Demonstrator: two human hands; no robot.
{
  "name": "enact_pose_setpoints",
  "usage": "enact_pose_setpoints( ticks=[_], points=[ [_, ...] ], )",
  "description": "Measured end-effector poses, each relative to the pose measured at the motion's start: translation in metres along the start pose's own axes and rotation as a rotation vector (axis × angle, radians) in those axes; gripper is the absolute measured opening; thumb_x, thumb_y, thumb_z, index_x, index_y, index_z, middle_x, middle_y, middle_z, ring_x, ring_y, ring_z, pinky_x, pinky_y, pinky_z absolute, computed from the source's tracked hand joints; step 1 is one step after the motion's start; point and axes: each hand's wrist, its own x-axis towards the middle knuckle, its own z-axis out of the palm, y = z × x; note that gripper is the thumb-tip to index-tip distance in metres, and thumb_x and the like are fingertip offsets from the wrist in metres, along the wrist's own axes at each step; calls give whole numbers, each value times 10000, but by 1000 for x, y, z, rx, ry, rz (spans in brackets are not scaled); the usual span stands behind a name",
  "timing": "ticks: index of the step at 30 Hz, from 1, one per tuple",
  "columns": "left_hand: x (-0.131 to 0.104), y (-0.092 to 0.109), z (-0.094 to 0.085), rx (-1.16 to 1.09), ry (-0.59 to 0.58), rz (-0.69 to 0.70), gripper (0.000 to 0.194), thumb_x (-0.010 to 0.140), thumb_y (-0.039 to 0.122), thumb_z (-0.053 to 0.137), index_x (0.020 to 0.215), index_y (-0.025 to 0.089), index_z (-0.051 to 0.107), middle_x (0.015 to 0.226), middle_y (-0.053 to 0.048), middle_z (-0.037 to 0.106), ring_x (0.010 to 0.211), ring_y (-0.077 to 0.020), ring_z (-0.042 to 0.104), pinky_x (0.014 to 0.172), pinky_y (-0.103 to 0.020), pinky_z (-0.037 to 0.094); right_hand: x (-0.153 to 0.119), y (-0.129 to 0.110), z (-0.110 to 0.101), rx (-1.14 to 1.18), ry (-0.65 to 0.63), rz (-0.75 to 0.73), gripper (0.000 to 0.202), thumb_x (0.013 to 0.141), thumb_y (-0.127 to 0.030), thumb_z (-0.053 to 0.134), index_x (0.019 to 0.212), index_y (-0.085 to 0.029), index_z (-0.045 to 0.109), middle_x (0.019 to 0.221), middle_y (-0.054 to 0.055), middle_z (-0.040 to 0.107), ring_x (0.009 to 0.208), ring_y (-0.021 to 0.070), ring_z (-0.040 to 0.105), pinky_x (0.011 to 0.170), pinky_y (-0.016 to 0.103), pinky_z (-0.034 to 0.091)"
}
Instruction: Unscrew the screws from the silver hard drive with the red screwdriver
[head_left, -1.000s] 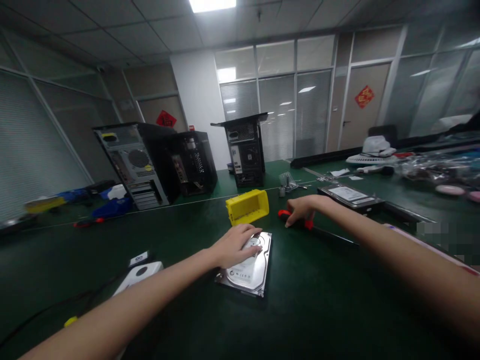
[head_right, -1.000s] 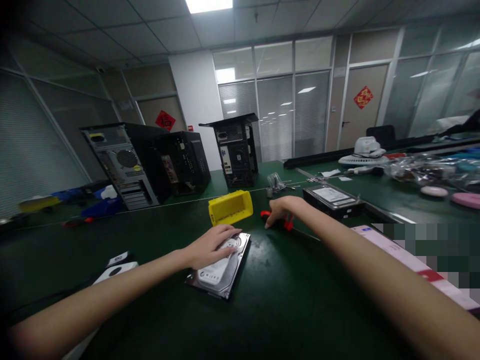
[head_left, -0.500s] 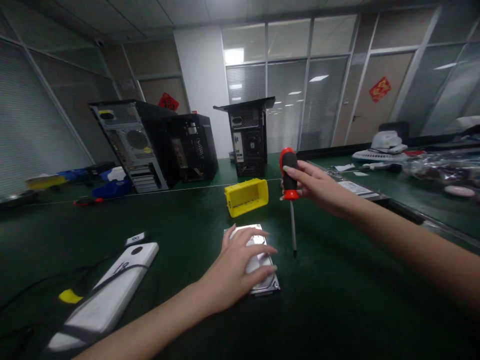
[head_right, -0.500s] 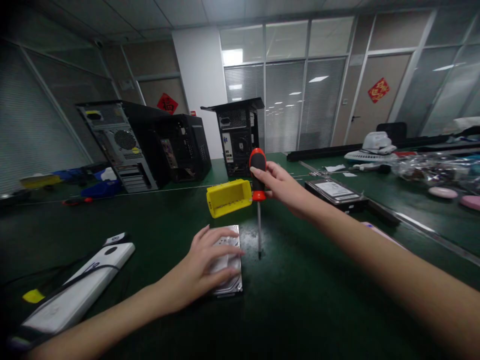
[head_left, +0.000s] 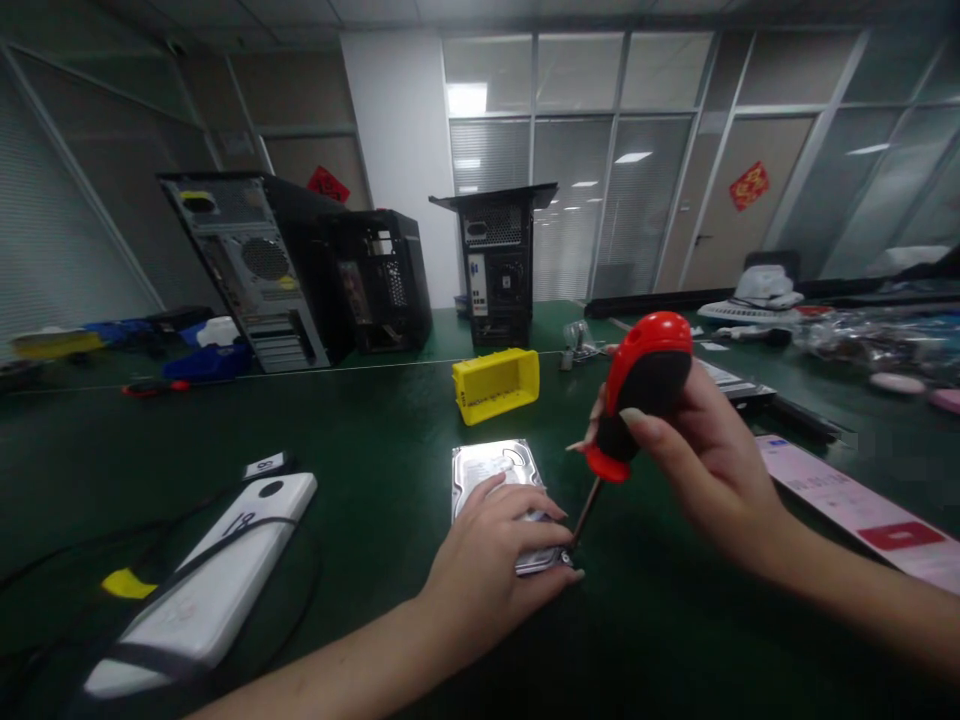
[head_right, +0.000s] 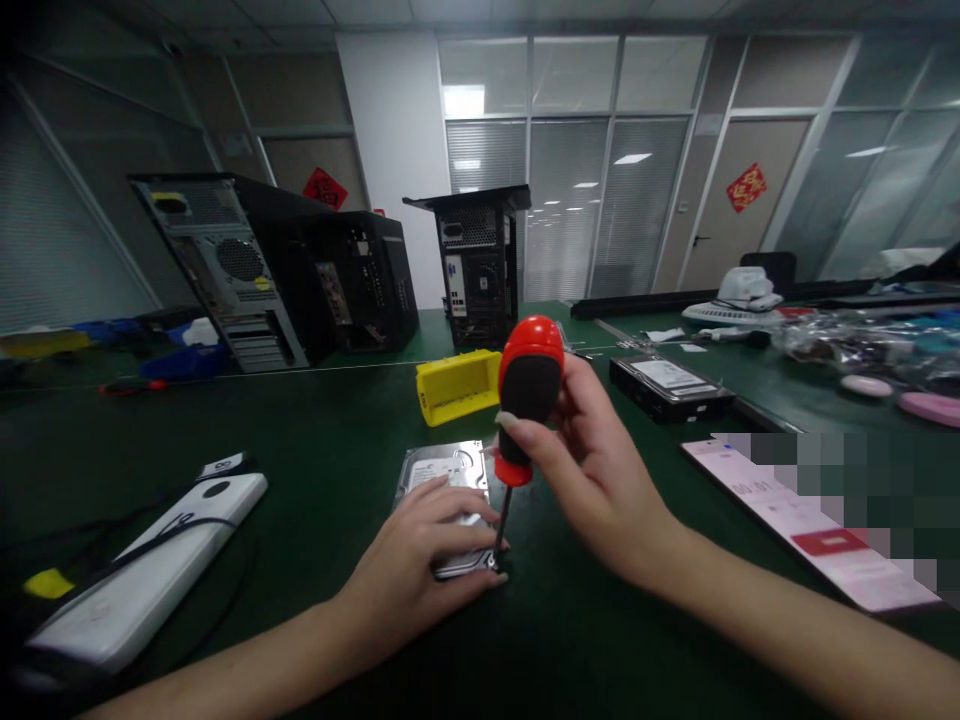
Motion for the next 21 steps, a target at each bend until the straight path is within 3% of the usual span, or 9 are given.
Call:
enact_pose_setpoints(
  ticks=[6, 21],
  points=[
    [-1, 1, 1, 17, 10, 1, 180, 798, 329, 635, 972, 292, 663, 1108, 15, 608, 1066, -196, 527, 1059, -455, 224, -5, 3, -4, 79, 69, 34, 215, 850, -380, 516, 1034, -272, 491, 839, 21, 559, 731, 164, 610, 638, 312, 563],
    [0, 3, -1, 28, -3, 8, 173, 810, 311, 619, 976, 290, 664, 1112, 10, 607, 1054, -192, 539, 1084, -494, 190, -13, 5, -5, 69, 51, -19, 227, 860, -288, 525, 1082, -280, 480, 943, 10, 555, 809, 137, 597, 709, 260, 548]
  ],
)
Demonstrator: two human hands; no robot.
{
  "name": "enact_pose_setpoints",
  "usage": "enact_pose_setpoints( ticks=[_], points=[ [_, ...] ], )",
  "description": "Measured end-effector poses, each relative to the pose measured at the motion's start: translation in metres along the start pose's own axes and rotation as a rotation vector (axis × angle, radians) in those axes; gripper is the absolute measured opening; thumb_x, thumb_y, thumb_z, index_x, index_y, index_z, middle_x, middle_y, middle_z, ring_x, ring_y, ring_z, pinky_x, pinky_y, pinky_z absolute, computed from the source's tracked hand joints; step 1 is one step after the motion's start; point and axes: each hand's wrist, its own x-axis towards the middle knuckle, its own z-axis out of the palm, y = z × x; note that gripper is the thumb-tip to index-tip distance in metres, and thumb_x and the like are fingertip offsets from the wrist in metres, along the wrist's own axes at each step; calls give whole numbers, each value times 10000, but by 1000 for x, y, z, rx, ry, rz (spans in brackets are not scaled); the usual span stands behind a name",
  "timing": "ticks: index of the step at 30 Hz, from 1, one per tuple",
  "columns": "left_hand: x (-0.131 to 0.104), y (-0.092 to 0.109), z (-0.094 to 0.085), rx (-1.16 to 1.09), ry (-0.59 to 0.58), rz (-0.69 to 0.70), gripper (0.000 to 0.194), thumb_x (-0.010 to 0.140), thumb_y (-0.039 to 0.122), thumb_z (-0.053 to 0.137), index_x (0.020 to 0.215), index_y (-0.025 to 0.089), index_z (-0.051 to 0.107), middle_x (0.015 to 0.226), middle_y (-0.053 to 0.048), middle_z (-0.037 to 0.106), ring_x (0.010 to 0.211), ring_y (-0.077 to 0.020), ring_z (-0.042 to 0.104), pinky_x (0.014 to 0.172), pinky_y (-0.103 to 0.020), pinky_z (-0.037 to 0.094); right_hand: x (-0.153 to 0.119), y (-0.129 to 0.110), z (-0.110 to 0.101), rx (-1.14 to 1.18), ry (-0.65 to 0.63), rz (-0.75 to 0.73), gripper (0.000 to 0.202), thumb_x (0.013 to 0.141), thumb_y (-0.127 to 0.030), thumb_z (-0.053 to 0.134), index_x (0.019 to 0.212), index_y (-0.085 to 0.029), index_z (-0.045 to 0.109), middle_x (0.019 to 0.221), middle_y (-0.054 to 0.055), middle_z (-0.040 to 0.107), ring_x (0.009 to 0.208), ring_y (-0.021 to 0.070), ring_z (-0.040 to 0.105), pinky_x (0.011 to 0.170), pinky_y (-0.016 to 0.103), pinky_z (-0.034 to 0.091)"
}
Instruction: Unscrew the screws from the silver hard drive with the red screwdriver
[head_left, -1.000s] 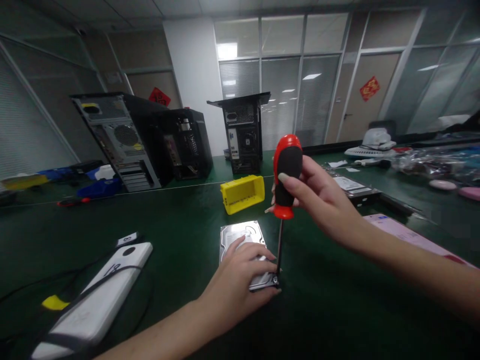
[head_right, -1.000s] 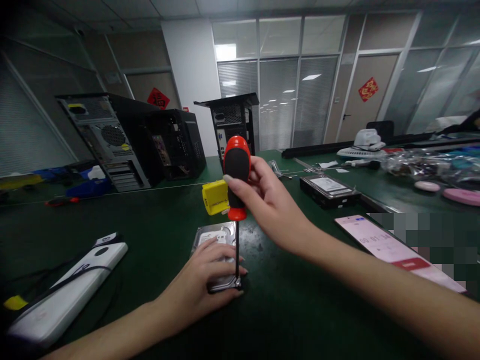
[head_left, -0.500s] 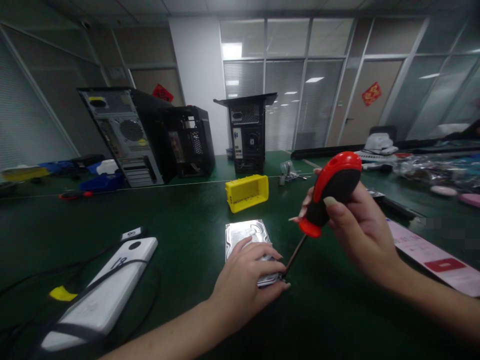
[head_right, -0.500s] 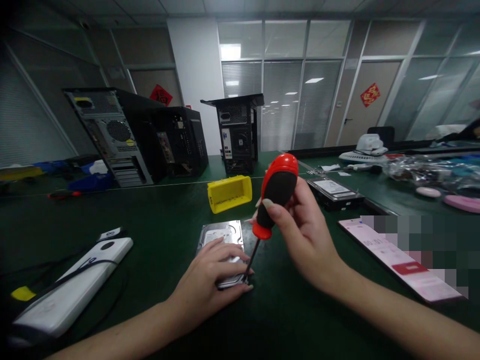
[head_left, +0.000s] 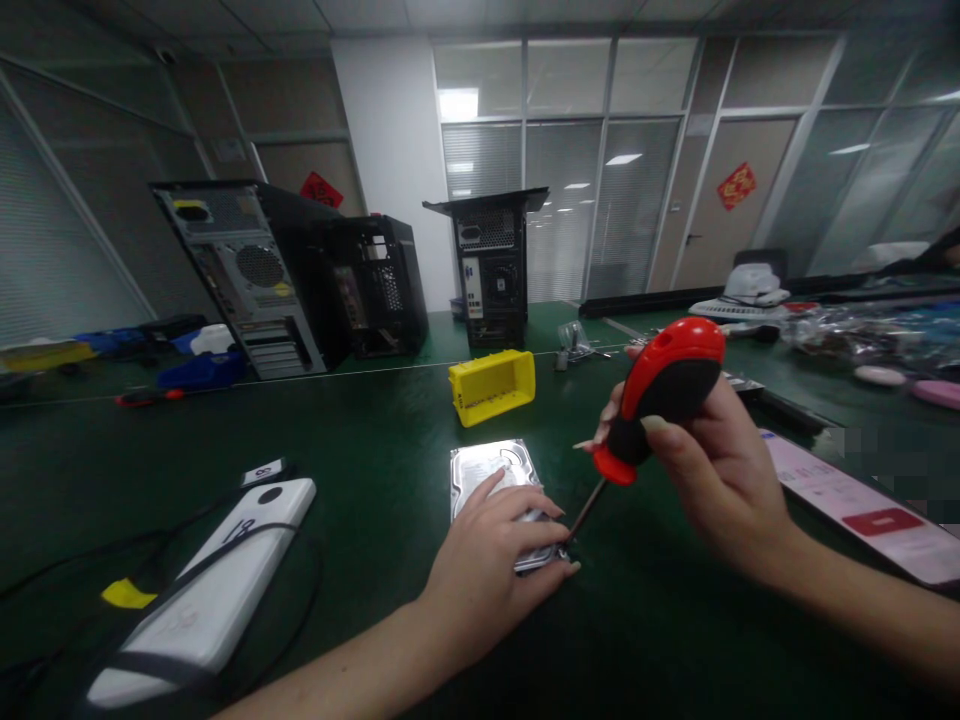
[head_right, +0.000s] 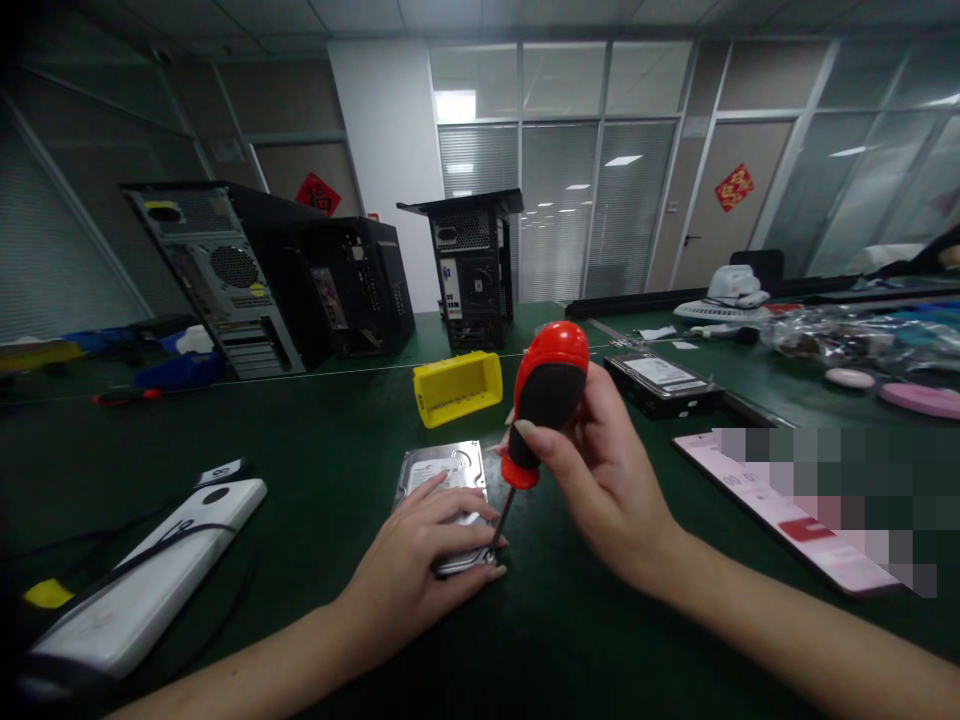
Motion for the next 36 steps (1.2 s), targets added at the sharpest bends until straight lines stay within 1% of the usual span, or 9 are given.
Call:
enact_pose_setpoints(
  ticks=[3, 7, 13, 16, 20, 27, 30, 34, 36],
  points=[
    [1, 1, -1, 4, -2, 3, 176, 810, 302, 620, 979, 285, 663, 1113, 3, 607, 1054, -197, 539, 1082, -504, 196, 0, 0, 1, 1, 8, 3, 207, 861, -298, 522, 1062, -263, 483, 908, 9, 558, 791, 132, 592, 705, 250, 544],
    [1, 1, -1, 23, -1, 14, 165, 808, 301, 622, 965, 281, 667, 1108, -10, 613, 1046, -212, 546, 1067, -530, 212, -1, 0, 2, 18, 1, -1, 202, 857, -305, 524, 1050, -269, 479, 917, 14, 546, 780, 150, 586, 696, 298, 548],
    [0, 1, -2, 41, 0, 21, 159, 819, 321, 608, 963, 285, 662, 1112, 3, 607, 1044, -197, 547, 1083, -502, 204, -4, -1, 1, -21, -15, -12, 262, 853, -315, 523, 1108, -286, 472, 926, 28, 530, 776, 171, 570, 688, 344, 552],
    [0, 1, -2, 49, -5, 17, 158, 824, 328, 602, 965, 285, 659, 1120, 11, 601, 1059, -188, 538, 1091, -491, 189, -4, -1, 1, 18, -20, -17, 236, 857, -303, 520, 1089, -281, 479, 906, 21, 529, 758, 158, 581, 656, 314, 567],
    [0, 0, -1, 37, -10, 11, 168, 822, 318, 605, 977, 283, 659, 1121, 8, 601, 1063, -185, 535, 1092, -487, 186, -2, -1, 1, 32, 16, -13, 182, 864, -292, 515, 1043, -270, 489, 885, 10, 544, 758, 143, 604, 656, 272, 564],
    [1, 1, -1, 27, -1, 12, 174, 815, 311, 613, 977, 279, 668, 1118, -7, 610, 1055, -201, 544, 1082, -501, 199, -2, 0, 2, 33, 5, -1, 221, 856, -279, 531, 1073, -272, 487, 911, 4, 556, 779, 127, 605, 698, 251, 555],
    [1, 2, -1, 26, 9, 12, 162, 811, 307, 618, 960, 275, 673, 1103, -4, 612, 1049, -197, 545, 1084, -490, 198, 4, -5, 2, 38, -49, 43, 293, 844, -256, 545, 1124, -259, 459, 934, 16, 562, 833, 143, 605, 731, 273, 550],
    [3, 2, 0, 32, 10, 28, 154, 805, 303, 626, 947, 268, 675, 1078, -6, 614, 1017, -192, 554, 1077, -487, 207, 15, -11, 1, 169, -224, 127, 539, 866, -192, 493, 1327, -292, 230, 995, 26, 565, 875, 147, 611, 804, 330, 528],
    [4, 1, 0, 42, 14, 47, 151, 804, 301, 626, 939, 257, 676, 1051, -9, 619, 987, -191, 560, 1053, -470, 258, 21, -10, 3, 242, -292, 194, 544, 863, -201, 501, 1319, -303, 224, 976, 18, 556, 844, 138, 606, 802, 336, 516]
  ],
)
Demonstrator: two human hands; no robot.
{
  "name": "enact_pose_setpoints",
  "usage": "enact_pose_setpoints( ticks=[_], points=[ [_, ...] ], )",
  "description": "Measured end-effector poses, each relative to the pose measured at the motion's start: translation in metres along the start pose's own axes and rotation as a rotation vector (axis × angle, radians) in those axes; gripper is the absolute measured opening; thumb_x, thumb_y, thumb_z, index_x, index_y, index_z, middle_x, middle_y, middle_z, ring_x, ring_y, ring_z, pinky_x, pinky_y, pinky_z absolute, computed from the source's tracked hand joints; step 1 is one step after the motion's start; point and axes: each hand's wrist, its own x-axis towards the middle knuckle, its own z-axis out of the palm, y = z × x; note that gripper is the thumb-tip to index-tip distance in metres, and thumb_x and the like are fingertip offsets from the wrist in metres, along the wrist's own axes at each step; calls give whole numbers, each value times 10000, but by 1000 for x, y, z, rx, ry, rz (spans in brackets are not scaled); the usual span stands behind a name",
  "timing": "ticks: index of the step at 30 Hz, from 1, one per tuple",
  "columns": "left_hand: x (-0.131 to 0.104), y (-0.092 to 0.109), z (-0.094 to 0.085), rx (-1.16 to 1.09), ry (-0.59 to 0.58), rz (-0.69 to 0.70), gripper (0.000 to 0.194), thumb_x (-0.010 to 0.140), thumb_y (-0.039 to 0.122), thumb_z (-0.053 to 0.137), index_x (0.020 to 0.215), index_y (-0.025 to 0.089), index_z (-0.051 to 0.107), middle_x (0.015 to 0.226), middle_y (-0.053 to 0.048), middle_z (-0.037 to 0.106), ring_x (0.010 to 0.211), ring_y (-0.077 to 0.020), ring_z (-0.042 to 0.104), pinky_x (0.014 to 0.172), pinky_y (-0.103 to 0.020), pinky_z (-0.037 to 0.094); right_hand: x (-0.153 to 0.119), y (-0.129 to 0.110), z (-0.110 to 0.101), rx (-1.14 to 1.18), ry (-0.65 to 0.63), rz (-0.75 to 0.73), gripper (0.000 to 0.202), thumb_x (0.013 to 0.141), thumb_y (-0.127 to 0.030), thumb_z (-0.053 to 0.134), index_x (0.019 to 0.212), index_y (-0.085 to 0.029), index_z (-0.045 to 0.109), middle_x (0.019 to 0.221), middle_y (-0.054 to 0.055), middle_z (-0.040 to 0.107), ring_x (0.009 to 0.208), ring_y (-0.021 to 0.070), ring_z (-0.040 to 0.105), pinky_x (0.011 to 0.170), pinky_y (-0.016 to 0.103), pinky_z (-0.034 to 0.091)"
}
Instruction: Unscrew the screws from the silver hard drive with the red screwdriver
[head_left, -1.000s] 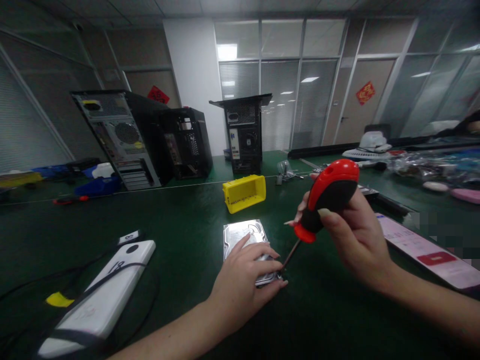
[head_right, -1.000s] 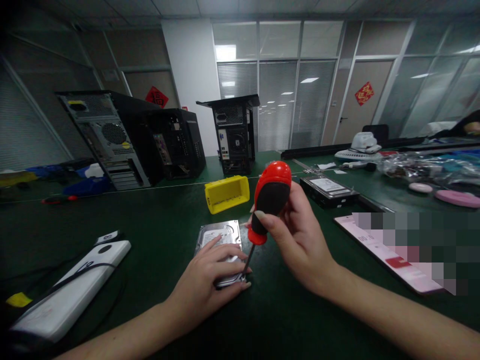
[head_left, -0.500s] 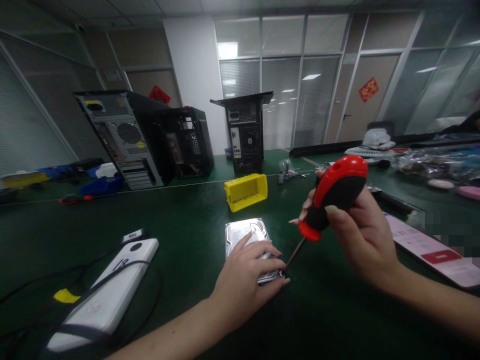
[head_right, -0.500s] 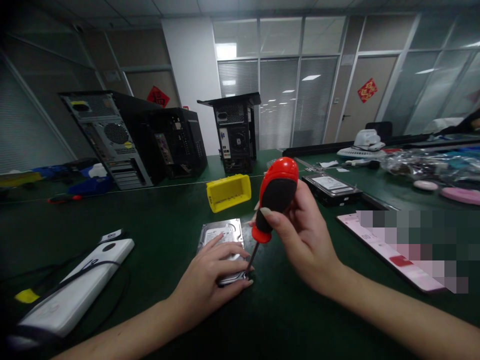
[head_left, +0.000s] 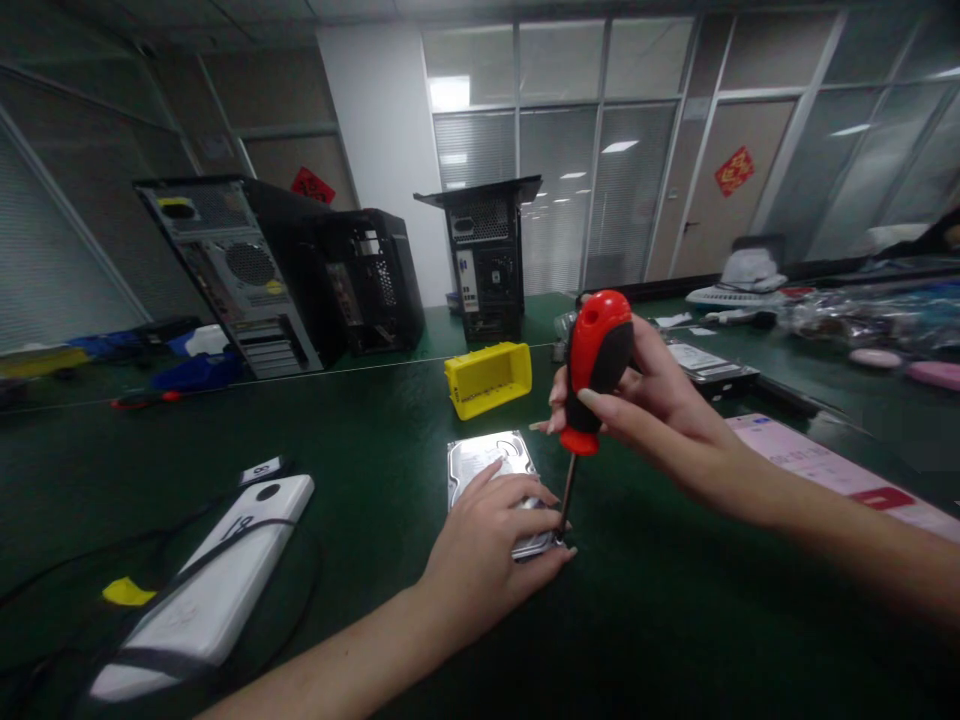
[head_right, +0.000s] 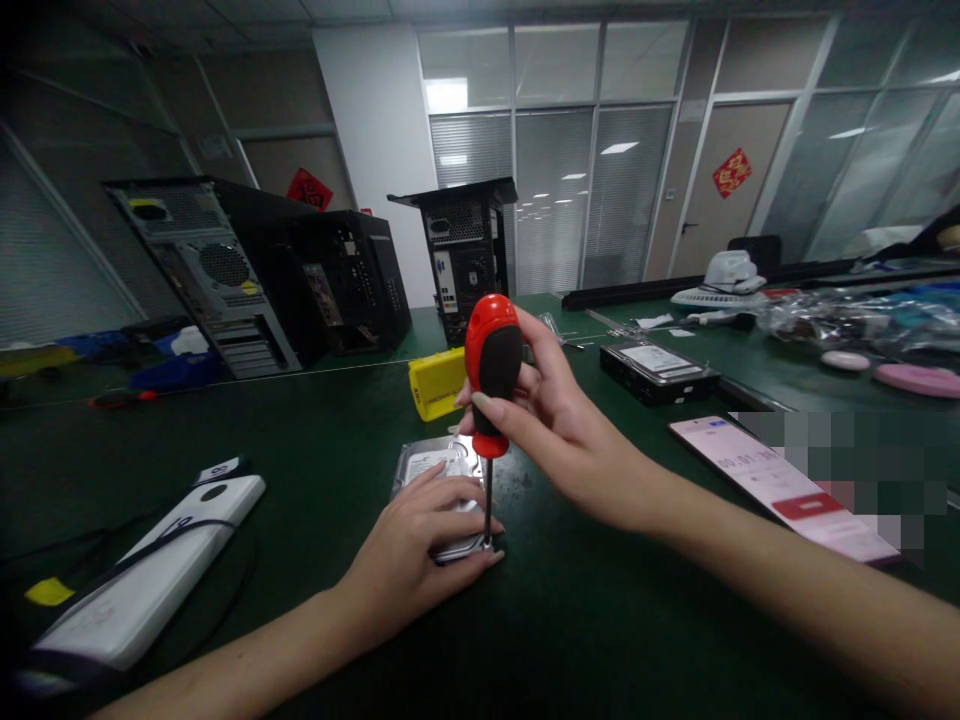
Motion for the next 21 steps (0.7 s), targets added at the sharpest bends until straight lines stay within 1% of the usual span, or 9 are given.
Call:
enact_pose_setpoints(
  ticks=[2, 4, 7, 9, 11, 14, 16, 18, 21],
  points=[
    [1, -2, 1, 9, 10, 26, 164, 803, 310, 625, 942, 239, 676, 1037, -18, 619, 972, -197, 556, 986, -420, 358, 6, 3, 1, 82, -9, 49, 488, 837, -235, 551, 1252, -292, 300, 928, 6, 545, 792, 129, 590, 761, 325, 509],
    [3, -4, 2, 13, 13, 57, 195, 806, 317, 622, 967, 218, 669, 1053, -32, 612, 982, -206, 545, 907, -364, 426, 12, 7, 4, 169, 28, 67, 415, 801, -288, 604, 1145, -265, 372, 820, -18, 525, 685, 111, 554, 667, 294, 497],
    [5, -7, 4, 19, 14, 105, 238, 824, 315, 605, 1017, 184, 650, 1080, -54, 606, 1014, -212, 531, 894, -339, 435, 19, 12, 7, 276, 78, 77, 257, 802, -361, 595, 941, -212, 438, 642, -58, 440, 528, 79, 445, 542, 246, 436],
    [7, -8, 5, 22, 22, 116, 252, 827, 311, 604, 1035, 172, 640, 1082, -60, 608, 1014, -210, 530, 902, -338, 431, 22, 15, 6, 296, 91, 85, 212, 826, -374, 559, 868, -197, 452, 625, -56, 432, 514, 76, 430, 540, 242, 425],
    [7, -8, 5, 25, 30, 110, 255, 820, 298, 616, 1040, 170, 637, 1078, -56, 610, 999, -205, 534, 895, -335, 434, 23, 15, 2, 304, 98, 98, 196, 829, -361, 557, 894, -192, 481, 709, -31, 488, 585, 86, 488, 601, 253, 449],
    [6, -7, 6, 25, 43, 94, 242, 811, 272, 628, 1031, 172, 639, 1071, -47, 611, 989, -194, 537, 883, -324, 438, 22, 15, -4, 354, 67, 156, 243, 829, -329, 560, 1030, -200, 515, 853, 1, 525, 724, 108, 542, 718, 279, 470],
    [5, -6, 6, 29, 50, 87, 230, 809, 262, 629, 1022, 177, 640, 1067, -40, 614, 995, -190, 535, 894, -327, 430, 22, 14, -4, 394, 21, 184, 280, 849, -330, 529, 1100, -213, 499, 855, 3, 529, 736, 113, 544, 753, 297, 467],
    [6, -5, 7, 41, 54, 84, 228, 806, 263, 631, 1020, 185, 639, 1061, -34, 620, 997, -192, 535, 908, -341, 418, 24, 13, 0, 426, -11, 174, 280, 860, -350, 508, 1109, -228, 471, 811, -8, 532, 687, 107, 532, 732, 300, 463],
    [7, -6, 8, 60, 67, 95, 227, 804, 274, 632, 1015, 190, 638, 1057, -27, 627, 994, -196, 536, 917, -359, 404, 28, 13, 10, 434, 2, 117, 257, 834, -414, 533, 972, -209, 464, 697, -35, 508, 568, 86, 478, 630, 266, 443]
  ],
)
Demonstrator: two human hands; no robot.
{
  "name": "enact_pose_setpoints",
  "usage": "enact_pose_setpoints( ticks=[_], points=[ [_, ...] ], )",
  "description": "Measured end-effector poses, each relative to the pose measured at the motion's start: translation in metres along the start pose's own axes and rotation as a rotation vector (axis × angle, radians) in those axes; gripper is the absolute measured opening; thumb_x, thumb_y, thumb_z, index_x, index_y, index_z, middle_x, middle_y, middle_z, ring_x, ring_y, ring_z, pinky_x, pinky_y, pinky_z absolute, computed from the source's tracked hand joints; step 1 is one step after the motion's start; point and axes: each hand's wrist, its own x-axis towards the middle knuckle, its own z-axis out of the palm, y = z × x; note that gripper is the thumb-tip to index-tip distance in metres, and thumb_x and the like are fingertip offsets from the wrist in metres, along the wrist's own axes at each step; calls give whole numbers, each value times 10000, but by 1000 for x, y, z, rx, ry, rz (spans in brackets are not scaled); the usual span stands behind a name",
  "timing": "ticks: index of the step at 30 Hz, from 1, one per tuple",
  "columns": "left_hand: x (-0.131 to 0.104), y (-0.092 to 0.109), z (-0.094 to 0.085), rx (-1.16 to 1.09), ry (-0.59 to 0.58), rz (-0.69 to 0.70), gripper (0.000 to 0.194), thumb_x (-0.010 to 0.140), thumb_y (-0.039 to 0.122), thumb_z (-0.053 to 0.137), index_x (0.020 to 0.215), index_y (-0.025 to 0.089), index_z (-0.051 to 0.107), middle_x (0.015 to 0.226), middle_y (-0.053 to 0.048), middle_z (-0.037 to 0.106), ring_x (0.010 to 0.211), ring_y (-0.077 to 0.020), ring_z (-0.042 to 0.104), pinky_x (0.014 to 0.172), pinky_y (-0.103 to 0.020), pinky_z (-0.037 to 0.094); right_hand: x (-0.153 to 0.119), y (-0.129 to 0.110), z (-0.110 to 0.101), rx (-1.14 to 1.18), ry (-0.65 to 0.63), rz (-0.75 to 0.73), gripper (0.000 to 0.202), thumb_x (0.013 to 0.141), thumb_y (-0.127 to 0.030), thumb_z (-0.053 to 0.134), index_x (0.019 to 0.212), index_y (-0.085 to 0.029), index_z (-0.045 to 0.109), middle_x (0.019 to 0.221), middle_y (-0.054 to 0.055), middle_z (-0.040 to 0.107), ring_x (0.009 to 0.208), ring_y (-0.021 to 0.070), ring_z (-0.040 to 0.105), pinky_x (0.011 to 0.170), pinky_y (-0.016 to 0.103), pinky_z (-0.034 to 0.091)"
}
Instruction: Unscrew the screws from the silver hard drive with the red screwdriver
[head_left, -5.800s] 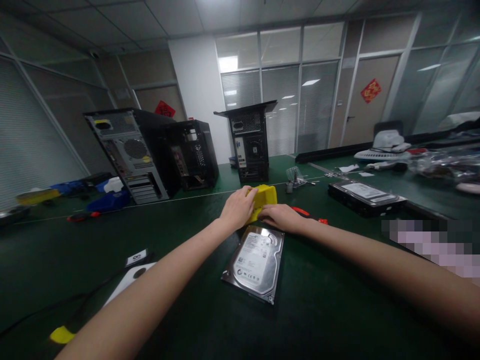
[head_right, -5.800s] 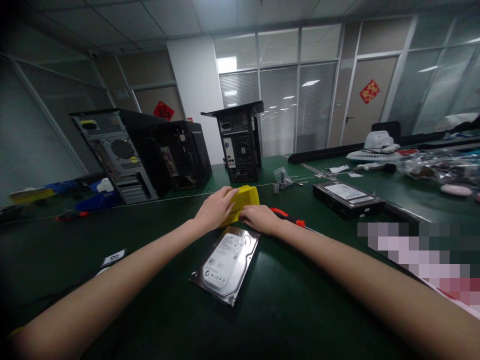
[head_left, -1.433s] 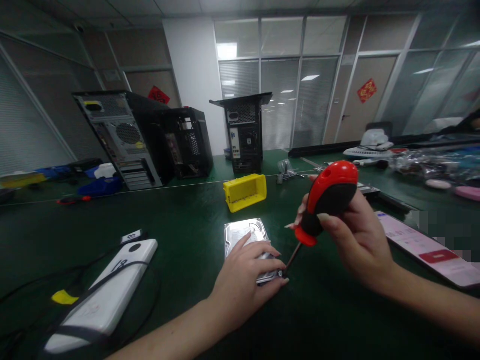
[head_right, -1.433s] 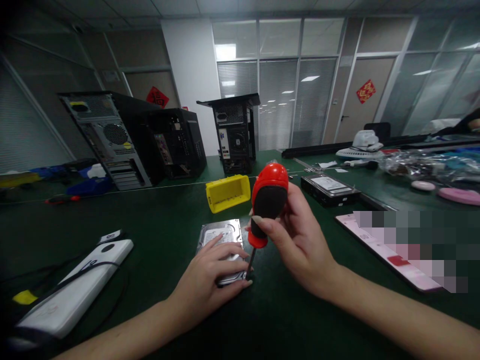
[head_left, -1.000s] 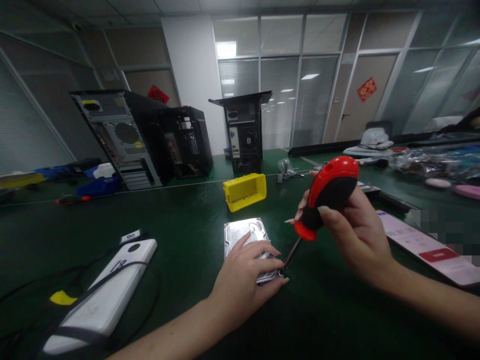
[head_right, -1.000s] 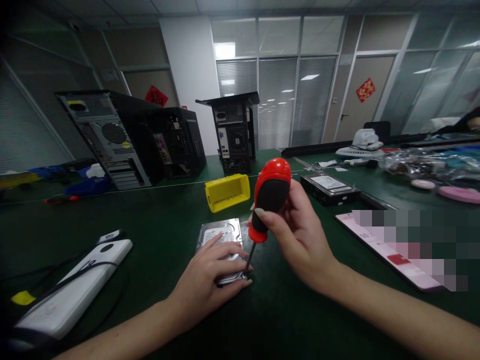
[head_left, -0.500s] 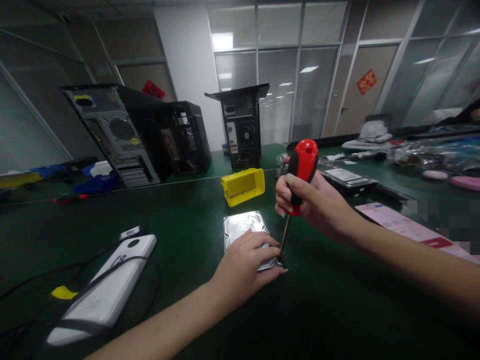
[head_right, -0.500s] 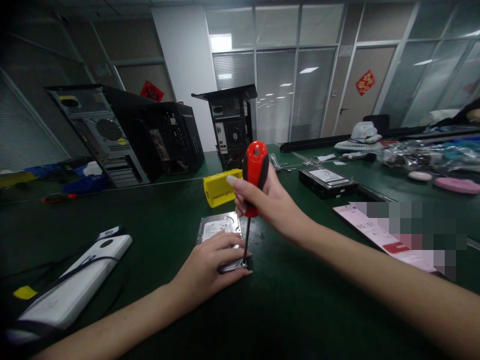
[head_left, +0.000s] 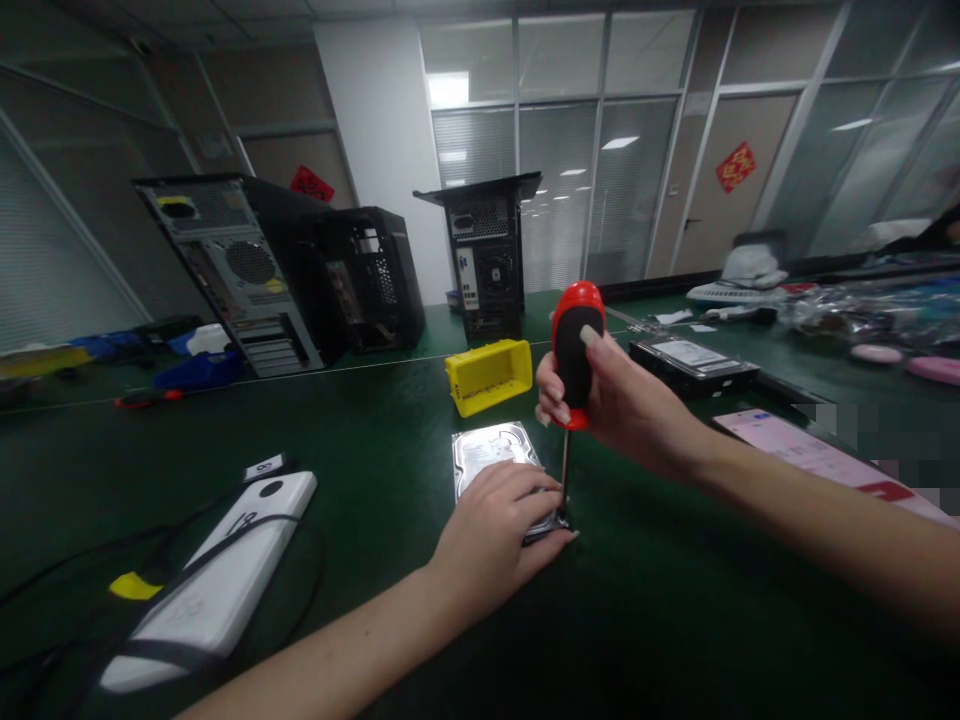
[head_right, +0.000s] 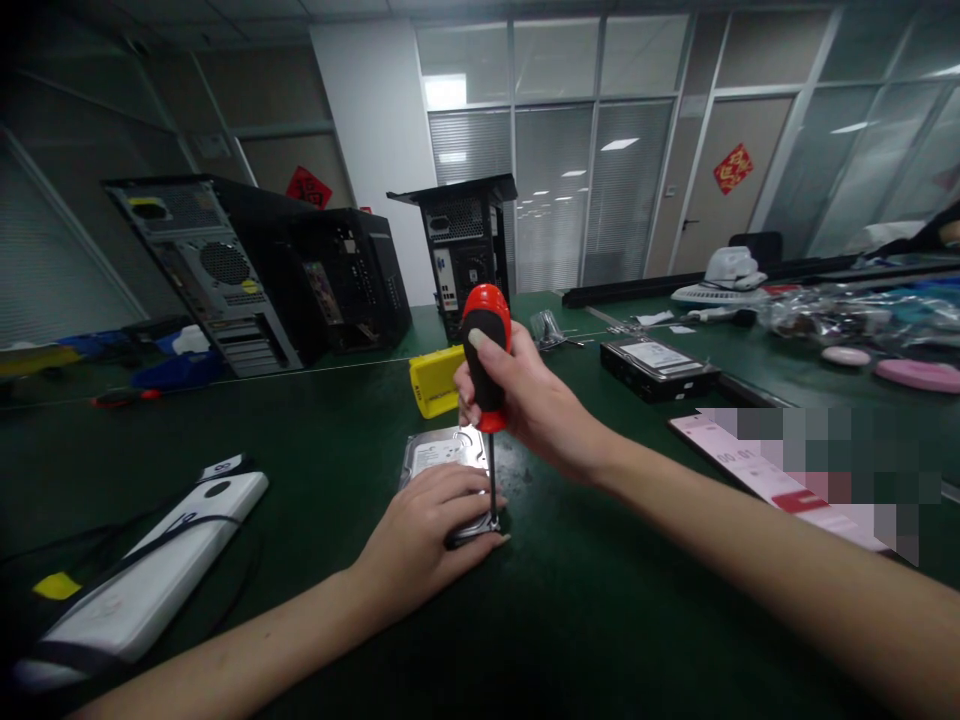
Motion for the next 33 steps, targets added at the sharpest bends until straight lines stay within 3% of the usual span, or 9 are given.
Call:
enact_pose_setpoints(
  ticks=[4, 9, 13, 16, 22, 25, 29, 33],
  points=[
    [0, -1, 0, 16, 10, 11, 215, 809, 276, 625, 1008, 193, 635, 1053, -23, 629, 988, -197, 536, 912, -368, 399, 5, 2, 8, -27, 15, -28, 263, 794, -402, 594, 818, -191, 438, 612, -59, 470, 497, 70, 438, 551, 237, 406],
    [-2, -1, 0, 22, 15, 20, 218, 818, 282, 616, 1017, 195, 631, 1048, -25, 631, 988, -197, 540, 904, -373, 398, 6, -3, 10, 8, -16, 45, 258, 807, -419, 560, 873, -175, 508, 777, 0, 550, 628, 98, 538, 631, 254, 442],
    [-1, -2, 1, 22, 21, 20, 221, 813, 280, 622, 1018, 199, 631, 1040, -24, 637, 991, -200, 543, 902, -379, 396, 6, -2, 15, 35, -21, 33, 340, 812, -524, 498, 852, -187, 520, 657, -27, 499, 511, 78, 460, 539, 237, 409],
    [-1, -2, 1, 16, 17, 18, 219, 813, 282, 623, 1016, 203, 632, 1050, -24, 636, 997, -201, 542, 906, -378, 394, 10, 2, 17, 17, 3, 3, 333, 786, -518, 547, 783, -191, 487, 562, -60, 434, 441, 61, 380, 458, 210, 343],
    [-2, -1, 1, 6, 19, 2, 229, 802, 282, 637, 1019, 208, 635, 1043, -19, 637, 995, -198, 541, 907, -375, 394, 16, 7, 11, 64, 8, 20, 441, 804, -600, 443, 883, -175, 531, 618, -33, 486, 462, 69, 427, 459, 221, 354],
    [-2, 0, 0, -1, 19, 0, 216, 802, 275, 635, 1007, 207, 636, 1035, -19, 640, 980, -201, 545, 900, -382, 401, 17, 8, 12, 84, -5, -6, 521, 772, -676, 401, 809, -176, 542, 569, -38, 447, 429, 65, 394, 429, 221, 329],
    [-1, 1, -3, -13, 7, -13, 211, 799, 259, 636, 1005, 214, 635, 1044, -23, 638, 982, -206, 545, 892, -385, 409, 18, 11, 17, 76, 10, -38, 450, 773, -623, 470, 660, -188, 487, 527, -47, 416, 388, 52, 331, 390, 211, 271],
    [-1, 1, -3, -14, 11, -12, 216, 795, 261, 641, 1005, 208, 634, 1034, -22, 640, 979, -206, 548, 890, -384, 409, 20, 11, 17, 121, 43, -23, 454, 797, -613, 441, 734, -175, 540, 576, -30, 472, 414, 58, 390, 405, 208, 306]
  ],
)
